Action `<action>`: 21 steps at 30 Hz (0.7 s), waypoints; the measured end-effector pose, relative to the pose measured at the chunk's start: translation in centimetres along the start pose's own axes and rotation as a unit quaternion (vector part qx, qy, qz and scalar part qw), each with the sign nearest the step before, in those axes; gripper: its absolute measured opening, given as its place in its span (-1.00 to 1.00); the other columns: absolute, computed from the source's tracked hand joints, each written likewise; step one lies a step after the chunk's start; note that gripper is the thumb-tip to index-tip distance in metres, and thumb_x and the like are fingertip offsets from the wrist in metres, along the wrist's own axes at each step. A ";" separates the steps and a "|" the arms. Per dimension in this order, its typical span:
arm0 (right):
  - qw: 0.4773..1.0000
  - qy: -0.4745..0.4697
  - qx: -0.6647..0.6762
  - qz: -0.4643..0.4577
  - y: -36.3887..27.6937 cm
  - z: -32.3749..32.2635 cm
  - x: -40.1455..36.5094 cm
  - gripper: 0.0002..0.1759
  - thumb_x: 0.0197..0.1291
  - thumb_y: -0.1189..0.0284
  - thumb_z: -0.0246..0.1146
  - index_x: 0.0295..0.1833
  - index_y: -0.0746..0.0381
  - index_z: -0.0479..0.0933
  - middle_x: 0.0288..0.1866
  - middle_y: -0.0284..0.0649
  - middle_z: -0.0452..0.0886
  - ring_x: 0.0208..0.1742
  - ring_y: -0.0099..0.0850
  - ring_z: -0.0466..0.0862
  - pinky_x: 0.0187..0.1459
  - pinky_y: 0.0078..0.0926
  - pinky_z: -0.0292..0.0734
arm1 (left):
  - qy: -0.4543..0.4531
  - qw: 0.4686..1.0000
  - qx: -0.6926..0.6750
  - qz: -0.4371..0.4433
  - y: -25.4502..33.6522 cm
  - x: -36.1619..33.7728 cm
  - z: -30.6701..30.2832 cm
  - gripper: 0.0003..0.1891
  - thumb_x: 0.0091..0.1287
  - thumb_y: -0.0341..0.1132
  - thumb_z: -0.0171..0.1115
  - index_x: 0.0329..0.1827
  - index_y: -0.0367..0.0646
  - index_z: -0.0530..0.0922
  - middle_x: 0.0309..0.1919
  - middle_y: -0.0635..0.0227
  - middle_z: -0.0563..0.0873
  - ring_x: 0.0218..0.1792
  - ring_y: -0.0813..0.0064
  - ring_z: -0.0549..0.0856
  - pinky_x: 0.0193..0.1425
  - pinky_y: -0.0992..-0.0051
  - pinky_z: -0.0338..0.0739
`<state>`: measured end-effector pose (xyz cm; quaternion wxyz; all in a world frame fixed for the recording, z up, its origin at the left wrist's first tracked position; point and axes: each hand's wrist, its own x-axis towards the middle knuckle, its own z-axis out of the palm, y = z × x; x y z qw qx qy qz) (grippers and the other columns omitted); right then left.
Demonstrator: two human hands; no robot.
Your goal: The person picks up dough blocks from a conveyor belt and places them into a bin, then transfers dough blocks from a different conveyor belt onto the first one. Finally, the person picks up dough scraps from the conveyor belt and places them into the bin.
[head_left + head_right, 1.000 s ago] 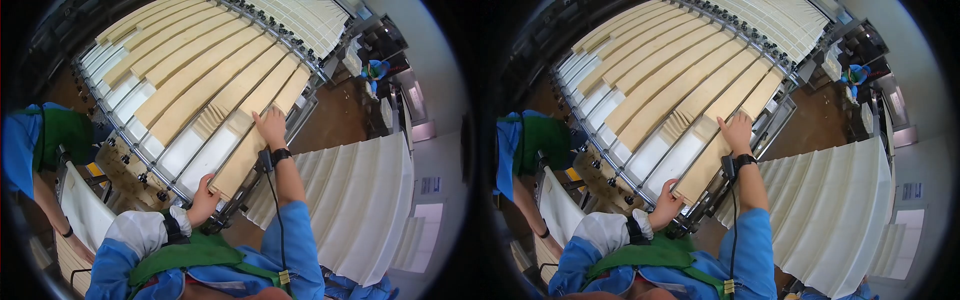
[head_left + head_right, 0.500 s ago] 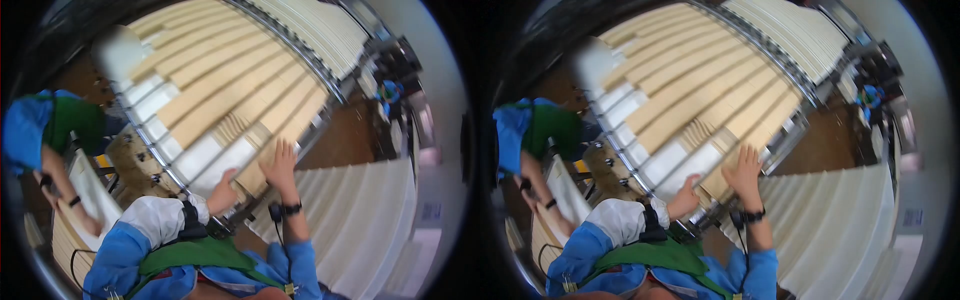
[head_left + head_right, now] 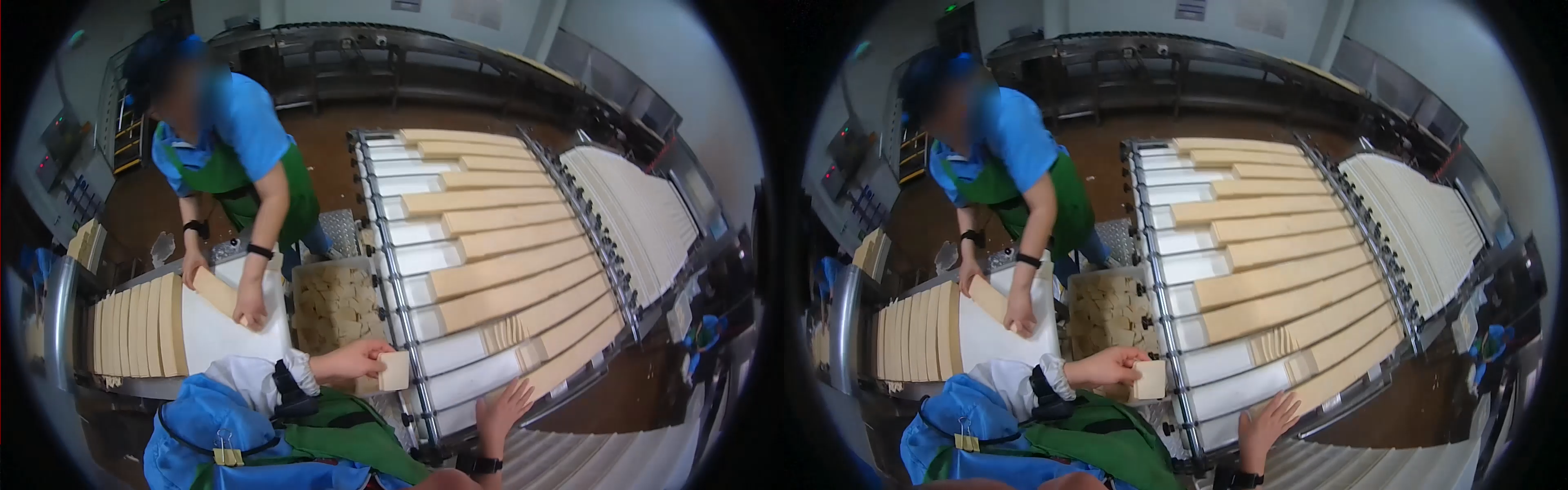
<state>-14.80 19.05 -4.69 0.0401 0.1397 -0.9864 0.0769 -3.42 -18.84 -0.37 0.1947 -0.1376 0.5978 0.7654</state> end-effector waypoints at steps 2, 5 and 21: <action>0.994 -0.004 0.076 -0.074 -5.0 -2.4 -0.4 0.20 -0.01 0.23 0.61 0.68 0.33 0.12 0.73 0.23 0.07 0.72 0.29 0.02 0.65 0.35 -0.14 | 0.037 0.999 -0.037 -0.010 -0.8 -2.4 -1.2 -0.64 0.47 -0.54 0.22 0.31 -0.26 0.57 -0.03 0.34 0.76 -0.04 0.55 0.77 0.10 0.50 0.74; 0.922 0.015 0.252 -0.295 -14.5 -4.1 -1.3 0.02 -0.21 0.21 0.72 0.47 0.12 0.48 0.62 0.17 0.23 0.60 0.24 0.24 0.54 0.24 0.17 | 0.069 0.991 -0.115 -0.027 -3.1 -4.6 -3.0 -0.69 0.47 -0.53 0.24 0.26 -0.25 0.60 -0.01 0.34 0.76 -0.01 0.55 0.77 0.10 0.54 0.73; 0.783 -0.314 0.519 -0.141 -28.9 -1.7 -6.6 -0.71 0.29 0.43 0.48 0.09 0.26 0.68 0.05 -0.16 0.74 0.04 -0.39 0.75 0.12 -0.40 0.65 | 0.058 0.971 -0.230 -0.021 -4.0 -13.5 -7.3 -0.75 0.54 -0.46 0.26 0.20 -0.39 0.60 0.01 0.16 0.79 -0.04 0.44 0.82 0.04 0.52 0.75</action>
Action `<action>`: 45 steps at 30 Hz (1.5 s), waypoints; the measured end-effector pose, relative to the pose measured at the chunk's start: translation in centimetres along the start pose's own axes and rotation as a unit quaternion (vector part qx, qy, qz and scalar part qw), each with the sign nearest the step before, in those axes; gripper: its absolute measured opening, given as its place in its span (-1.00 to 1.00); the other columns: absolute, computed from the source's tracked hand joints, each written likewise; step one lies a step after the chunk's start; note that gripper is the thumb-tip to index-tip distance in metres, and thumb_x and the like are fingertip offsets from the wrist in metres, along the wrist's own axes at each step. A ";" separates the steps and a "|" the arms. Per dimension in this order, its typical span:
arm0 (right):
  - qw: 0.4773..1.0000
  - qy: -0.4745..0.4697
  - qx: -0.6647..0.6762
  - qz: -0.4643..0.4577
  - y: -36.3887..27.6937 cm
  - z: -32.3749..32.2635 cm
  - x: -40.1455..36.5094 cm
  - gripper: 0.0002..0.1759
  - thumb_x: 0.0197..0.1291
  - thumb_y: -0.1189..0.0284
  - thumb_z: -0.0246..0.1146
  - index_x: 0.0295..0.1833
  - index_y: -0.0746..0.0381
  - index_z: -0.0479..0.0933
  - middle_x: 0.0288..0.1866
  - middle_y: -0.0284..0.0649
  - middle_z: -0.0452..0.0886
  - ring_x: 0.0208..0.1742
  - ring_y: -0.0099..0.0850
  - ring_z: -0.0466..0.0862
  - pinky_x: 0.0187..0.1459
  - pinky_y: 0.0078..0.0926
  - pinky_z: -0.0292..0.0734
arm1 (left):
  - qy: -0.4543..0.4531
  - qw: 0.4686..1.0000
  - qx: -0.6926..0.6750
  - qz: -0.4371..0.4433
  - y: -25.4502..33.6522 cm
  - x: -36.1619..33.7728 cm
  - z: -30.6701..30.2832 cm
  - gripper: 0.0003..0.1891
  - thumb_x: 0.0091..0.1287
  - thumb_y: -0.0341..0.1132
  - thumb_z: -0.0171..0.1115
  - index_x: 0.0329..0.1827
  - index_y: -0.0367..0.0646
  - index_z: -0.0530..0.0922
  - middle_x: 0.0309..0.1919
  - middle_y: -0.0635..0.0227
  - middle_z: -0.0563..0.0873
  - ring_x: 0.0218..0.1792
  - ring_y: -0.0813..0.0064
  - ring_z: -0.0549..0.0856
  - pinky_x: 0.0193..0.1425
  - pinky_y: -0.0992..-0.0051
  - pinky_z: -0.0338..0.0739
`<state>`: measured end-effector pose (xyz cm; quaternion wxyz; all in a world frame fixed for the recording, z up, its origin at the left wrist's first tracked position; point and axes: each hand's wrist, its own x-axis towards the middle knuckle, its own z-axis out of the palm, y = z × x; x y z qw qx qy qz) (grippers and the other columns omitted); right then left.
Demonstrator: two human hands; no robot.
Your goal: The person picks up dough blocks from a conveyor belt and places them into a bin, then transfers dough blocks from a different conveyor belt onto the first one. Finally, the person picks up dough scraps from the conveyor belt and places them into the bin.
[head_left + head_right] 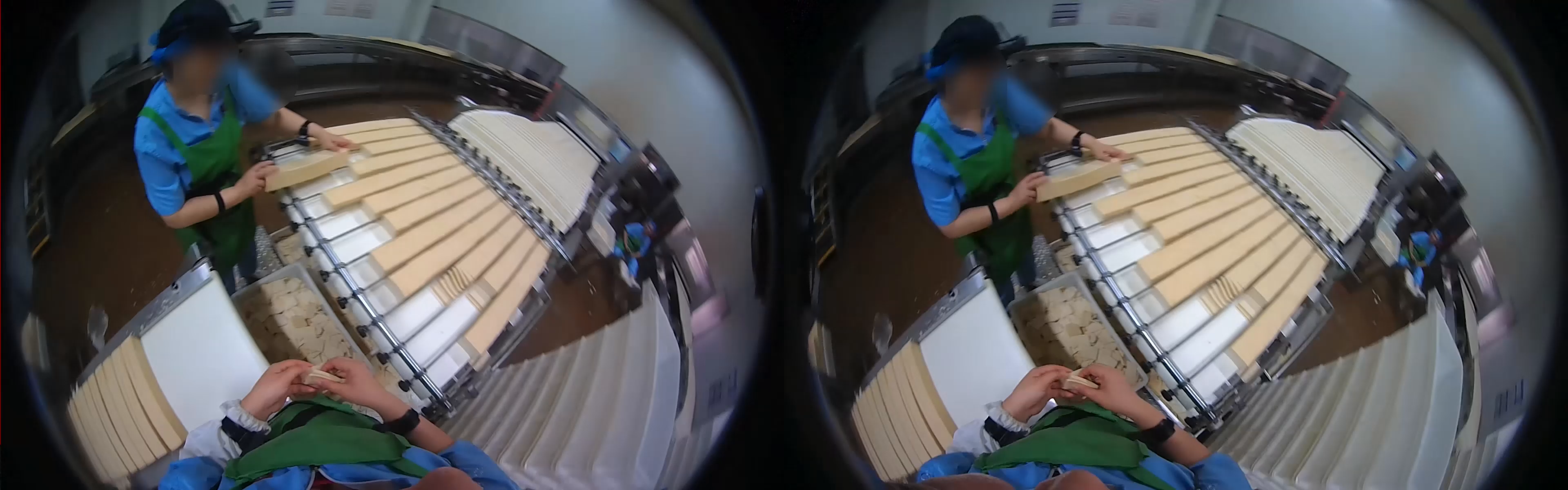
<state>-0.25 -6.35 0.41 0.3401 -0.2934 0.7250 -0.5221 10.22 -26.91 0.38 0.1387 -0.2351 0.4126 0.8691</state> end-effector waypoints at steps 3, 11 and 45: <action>0.992 0.051 0.099 -0.053 2.7 1.0 0.1 -0.63 0.31 0.43 0.44 0.19 0.25 0.62 -0.04 -0.21 0.74 -0.02 -0.50 0.72 0.02 -0.43 0.66 | -0.043 0.985 0.155 0.059 -1.1 0.6 0.2 -0.74 0.52 -0.44 0.34 0.18 -0.37 0.60 -0.03 0.19 0.80 -0.10 0.45 0.83 -0.02 0.51 0.75; 0.992 0.085 -0.040 -0.088 2.1 1.1 -0.8 -0.62 0.21 0.48 0.39 0.16 0.25 0.61 -0.15 -0.15 0.73 -0.17 -0.43 0.72 -0.13 -0.42 0.62 | 0.035 0.975 0.207 0.075 -1.6 1.9 0.7 -0.84 0.43 -0.49 0.42 -0.03 -0.40 0.69 -0.19 0.23 0.83 -0.28 0.51 0.80 -0.15 0.54 0.73; 0.863 0.125 -0.321 -0.368 -2.1 4.1 7.4 -0.53 0.33 0.34 0.44 0.28 0.32 0.59 0.23 0.09 0.66 0.09 -0.05 0.76 0.03 -0.24 0.70 | 0.140 0.975 0.117 0.127 -3.9 -1.5 -4.9 -0.65 0.44 -0.46 0.38 0.23 -0.37 0.57 -0.16 0.24 0.80 -0.25 0.53 0.79 -0.14 0.52 0.71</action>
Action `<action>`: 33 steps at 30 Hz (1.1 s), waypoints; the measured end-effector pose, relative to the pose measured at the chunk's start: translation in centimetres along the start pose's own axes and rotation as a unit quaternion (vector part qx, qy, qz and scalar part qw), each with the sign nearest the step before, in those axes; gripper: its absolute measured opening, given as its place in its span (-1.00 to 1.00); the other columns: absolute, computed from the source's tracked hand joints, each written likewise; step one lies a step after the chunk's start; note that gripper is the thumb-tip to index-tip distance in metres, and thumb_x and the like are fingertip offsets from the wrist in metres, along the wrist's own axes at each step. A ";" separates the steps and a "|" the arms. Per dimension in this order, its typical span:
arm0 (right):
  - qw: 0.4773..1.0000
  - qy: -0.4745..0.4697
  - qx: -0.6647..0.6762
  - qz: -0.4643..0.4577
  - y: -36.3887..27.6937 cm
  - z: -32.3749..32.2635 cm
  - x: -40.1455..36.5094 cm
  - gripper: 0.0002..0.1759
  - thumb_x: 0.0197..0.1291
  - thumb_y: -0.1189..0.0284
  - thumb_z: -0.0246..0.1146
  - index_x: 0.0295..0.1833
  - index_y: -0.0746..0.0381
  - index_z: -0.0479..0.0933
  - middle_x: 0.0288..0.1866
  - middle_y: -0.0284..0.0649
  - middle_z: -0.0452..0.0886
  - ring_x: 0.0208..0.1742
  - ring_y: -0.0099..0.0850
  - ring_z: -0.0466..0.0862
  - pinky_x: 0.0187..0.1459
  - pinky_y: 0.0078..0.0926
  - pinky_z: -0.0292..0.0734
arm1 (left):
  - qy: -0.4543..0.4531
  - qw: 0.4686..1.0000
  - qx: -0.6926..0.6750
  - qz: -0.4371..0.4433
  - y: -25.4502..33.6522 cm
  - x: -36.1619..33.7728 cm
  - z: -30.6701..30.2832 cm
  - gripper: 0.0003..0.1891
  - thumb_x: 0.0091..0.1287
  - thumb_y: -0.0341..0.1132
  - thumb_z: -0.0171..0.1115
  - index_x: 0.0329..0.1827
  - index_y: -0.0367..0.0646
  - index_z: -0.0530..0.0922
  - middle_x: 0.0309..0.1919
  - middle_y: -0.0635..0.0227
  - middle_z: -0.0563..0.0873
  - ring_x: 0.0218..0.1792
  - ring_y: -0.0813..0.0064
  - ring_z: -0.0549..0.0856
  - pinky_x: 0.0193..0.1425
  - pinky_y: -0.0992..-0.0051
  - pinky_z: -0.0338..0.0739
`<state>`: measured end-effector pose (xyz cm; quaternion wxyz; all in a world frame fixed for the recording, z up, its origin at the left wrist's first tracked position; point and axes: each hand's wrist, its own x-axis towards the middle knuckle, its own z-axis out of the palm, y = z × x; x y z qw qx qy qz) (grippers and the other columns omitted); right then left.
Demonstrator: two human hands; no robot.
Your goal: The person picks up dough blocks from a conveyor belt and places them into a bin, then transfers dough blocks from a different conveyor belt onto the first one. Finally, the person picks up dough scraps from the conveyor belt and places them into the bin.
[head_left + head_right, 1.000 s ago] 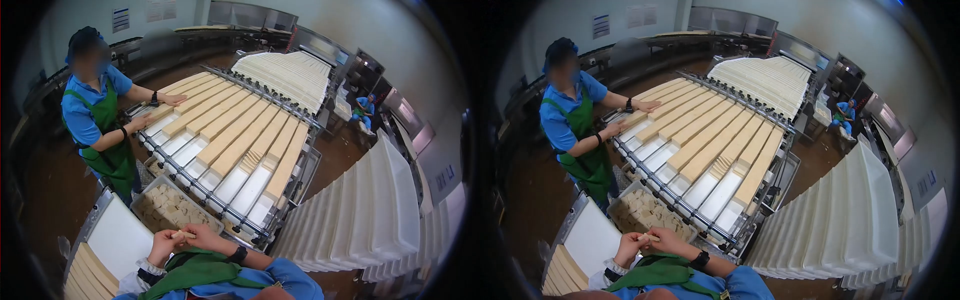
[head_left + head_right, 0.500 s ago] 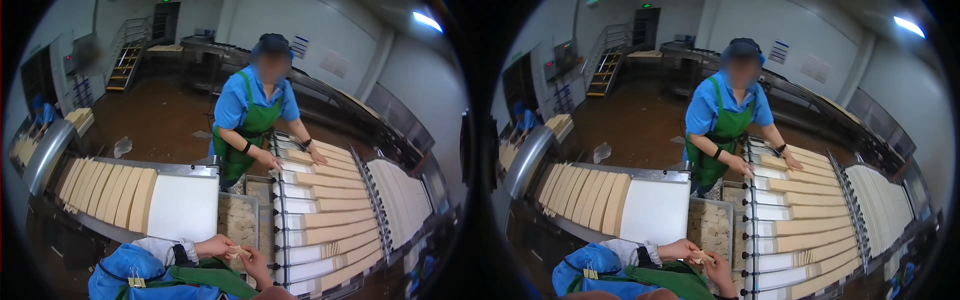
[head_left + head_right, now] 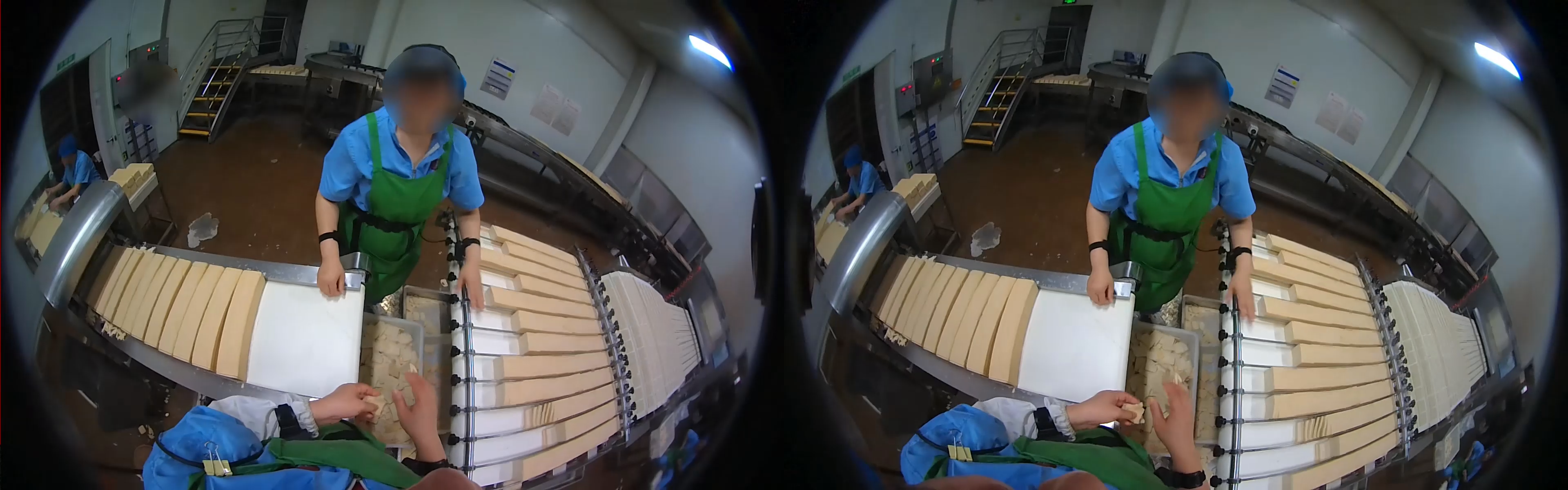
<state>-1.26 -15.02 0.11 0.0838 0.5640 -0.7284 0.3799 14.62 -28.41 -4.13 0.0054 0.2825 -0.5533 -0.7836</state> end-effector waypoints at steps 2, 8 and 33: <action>0.985 -0.106 0.110 0.076 -0.5 0.7 -1.2 -0.55 0.36 0.36 0.43 0.28 0.32 0.59 0.15 0.04 0.70 0.03 -0.16 0.78 0.03 -0.31 0.71 | 0.011 0.999 -0.020 0.029 -0.9 -0.5 -0.2 -0.56 0.41 -0.51 0.37 0.31 -0.33 0.45 -0.16 0.22 0.78 -0.22 0.49 0.79 -0.14 0.49 0.70; 0.843 -0.210 0.372 0.328 -0.7 2.2 -5.0 -0.71 0.43 0.39 0.38 0.13 0.34 0.68 -0.08 -0.15 0.81 -0.07 -0.47 0.78 0.01 -0.44 0.70 | -0.041 0.999 -0.024 0.004 0.9 -1.4 1.0 -0.45 0.41 -0.60 0.35 0.34 -0.22 0.25 -0.11 0.04 0.76 -0.09 0.29 0.81 -0.06 0.32 0.76; 0.960 0.163 0.089 0.209 -3.7 -2.3 -3.4 -0.59 0.37 0.43 0.37 0.29 0.25 0.58 0.19 -0.05 0.63 0.07 -0.12 0.70 0.05 -0.22 0.62 | 0.020 0.985 -0.167 -0.023 -0.1 0.5 3.1 -0.68 0.38 -0.69 0.18 0.08 -0.13 0.38 -0.18 0.24 0.66 -0.23 0.35 0.74 -0.15 0.45 0.73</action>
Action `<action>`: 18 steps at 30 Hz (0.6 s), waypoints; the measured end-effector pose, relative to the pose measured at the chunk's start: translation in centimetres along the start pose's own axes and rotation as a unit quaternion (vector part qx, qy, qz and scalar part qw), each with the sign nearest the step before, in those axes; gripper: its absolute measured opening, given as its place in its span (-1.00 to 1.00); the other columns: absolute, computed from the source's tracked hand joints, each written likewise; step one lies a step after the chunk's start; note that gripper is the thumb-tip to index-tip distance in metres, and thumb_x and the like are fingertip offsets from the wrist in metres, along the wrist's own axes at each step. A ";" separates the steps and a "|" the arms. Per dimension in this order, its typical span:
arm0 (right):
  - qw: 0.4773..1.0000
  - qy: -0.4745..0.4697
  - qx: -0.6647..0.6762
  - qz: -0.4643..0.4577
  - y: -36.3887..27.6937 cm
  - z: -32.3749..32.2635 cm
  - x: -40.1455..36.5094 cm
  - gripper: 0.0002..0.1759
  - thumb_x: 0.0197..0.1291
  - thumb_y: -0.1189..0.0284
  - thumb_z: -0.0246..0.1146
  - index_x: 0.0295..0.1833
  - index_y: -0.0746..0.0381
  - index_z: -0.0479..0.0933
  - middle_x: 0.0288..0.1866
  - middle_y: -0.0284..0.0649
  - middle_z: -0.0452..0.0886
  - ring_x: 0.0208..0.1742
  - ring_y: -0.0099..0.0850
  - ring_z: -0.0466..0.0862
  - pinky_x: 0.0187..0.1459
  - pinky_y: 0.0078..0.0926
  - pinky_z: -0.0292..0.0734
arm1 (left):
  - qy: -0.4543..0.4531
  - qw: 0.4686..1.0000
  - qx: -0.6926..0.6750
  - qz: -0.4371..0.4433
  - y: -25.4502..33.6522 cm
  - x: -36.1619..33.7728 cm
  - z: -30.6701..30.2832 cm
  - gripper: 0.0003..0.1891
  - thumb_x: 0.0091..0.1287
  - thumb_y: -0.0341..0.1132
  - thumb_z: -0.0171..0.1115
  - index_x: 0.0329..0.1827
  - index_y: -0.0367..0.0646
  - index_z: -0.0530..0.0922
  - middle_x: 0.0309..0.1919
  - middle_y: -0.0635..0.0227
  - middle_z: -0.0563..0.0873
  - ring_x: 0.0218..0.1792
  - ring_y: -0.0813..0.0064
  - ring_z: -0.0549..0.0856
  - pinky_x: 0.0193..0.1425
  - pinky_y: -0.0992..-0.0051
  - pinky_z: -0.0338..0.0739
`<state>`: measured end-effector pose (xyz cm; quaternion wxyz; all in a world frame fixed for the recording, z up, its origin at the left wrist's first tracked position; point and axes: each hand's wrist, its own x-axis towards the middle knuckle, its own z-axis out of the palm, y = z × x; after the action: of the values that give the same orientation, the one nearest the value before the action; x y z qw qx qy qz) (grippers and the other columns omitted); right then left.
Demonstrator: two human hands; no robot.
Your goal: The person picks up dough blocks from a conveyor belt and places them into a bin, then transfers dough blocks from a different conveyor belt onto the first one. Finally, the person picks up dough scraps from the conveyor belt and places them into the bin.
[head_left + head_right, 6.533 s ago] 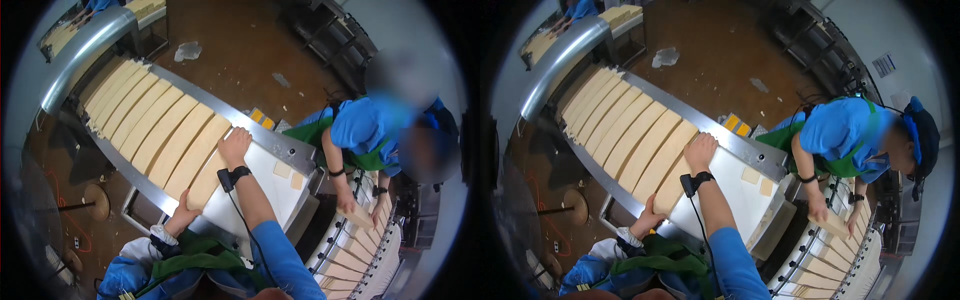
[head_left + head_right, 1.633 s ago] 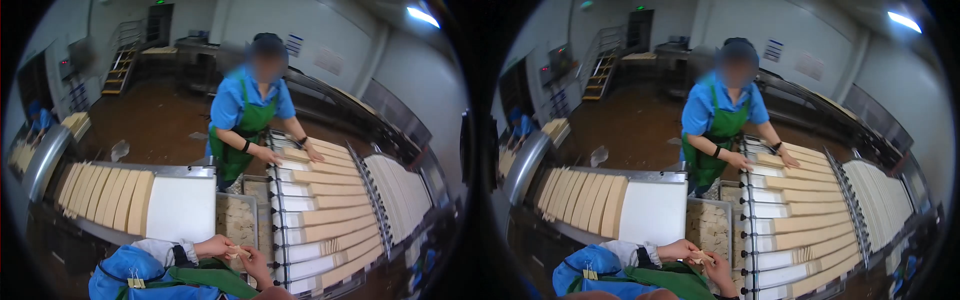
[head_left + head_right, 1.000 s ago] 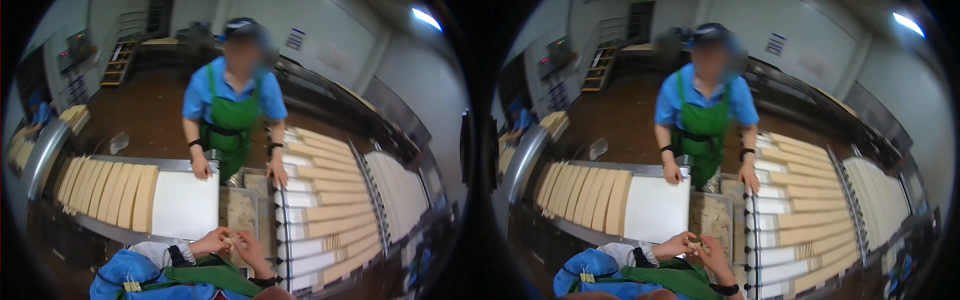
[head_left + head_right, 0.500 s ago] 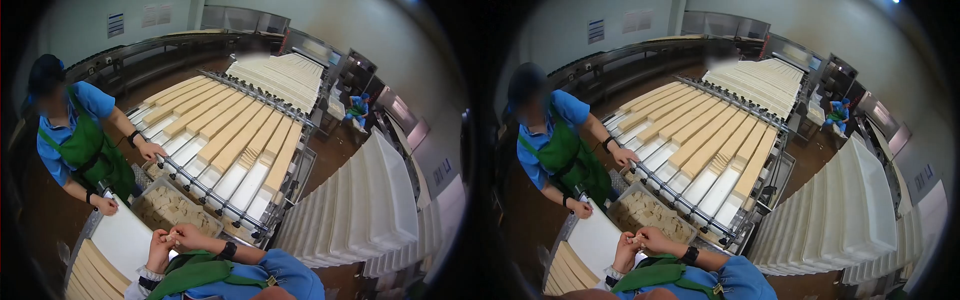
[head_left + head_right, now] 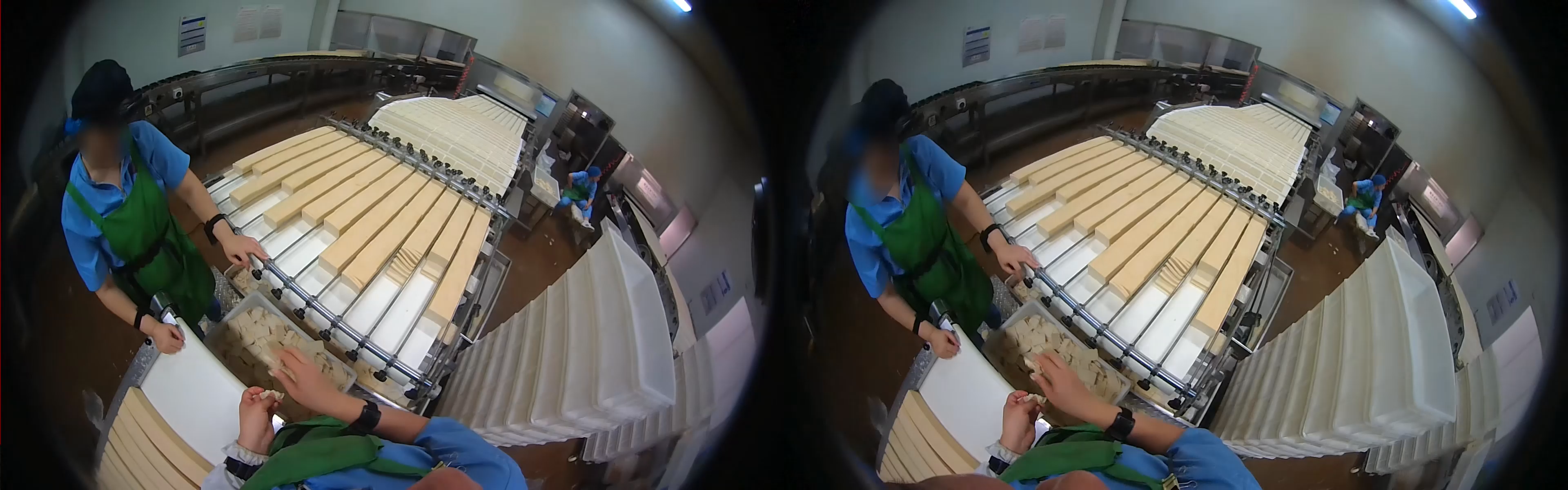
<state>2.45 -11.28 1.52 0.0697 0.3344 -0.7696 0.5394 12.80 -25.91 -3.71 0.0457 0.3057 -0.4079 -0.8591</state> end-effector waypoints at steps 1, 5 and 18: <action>0.997 0.001 -0.071 -0.014 0.2 0.3 0.1 -0.55 0.35 0.44 0.37 0.33 0.25 0.55 0.24 -0.05 0.61 0.10 -0.08 0.68 0.09 -0.20 0.61 | 0.009 1.000 -0.005 -0.004 -0.3 0.0 -0.1 -0.67 0.39 -0.69 0.18 0.10 -0.14 0.39 -0.17 0.24 0.66 -0.23 0.35 0.74 -0.14 0.46 0.73; 0.984 -0.103 -0.123 -0.076 1.4 0.7 -0.4 -0.44 0.25 0.49 0.38 0.38 0.23 0.51 0.30 -0.05 0.56 0.17 0.01 0.65 0.16 -0.16 0.60 | 0.041 0.998 -0.039 -0.017 0.7 -0.4 0.4 -0.69 0.42 -0.67 0.19 0.15 -0.21 0.42 -0.13 0.24 0.66 -0.20 0.36 0.75 -0.11 0.48 0.75; 0.956 -0.293 0.006 -0.024 2.9 1.5 -0.8 -0.59 0.23 0.54 0.36 0.22 0.20 0.66 -0.01 -0.02 0.70 0.03 0.06 0.69 0.06 -0.13 0.63 | -0.007 0.997 0.069 -0.025 0.6 -0.4 1.0 -0.69 0.45 -0.60 0.09 0.22 -0.37 0.57 -0.02 0.17 0.76 -0.06 0.41 0.79 0.05 0.45 0.76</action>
<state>1.74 -11.64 -1.77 -0.1477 0.4967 -0.7446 0.4207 12.44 -25.50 -2.60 0.0003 0.3123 -0.4589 -0.8318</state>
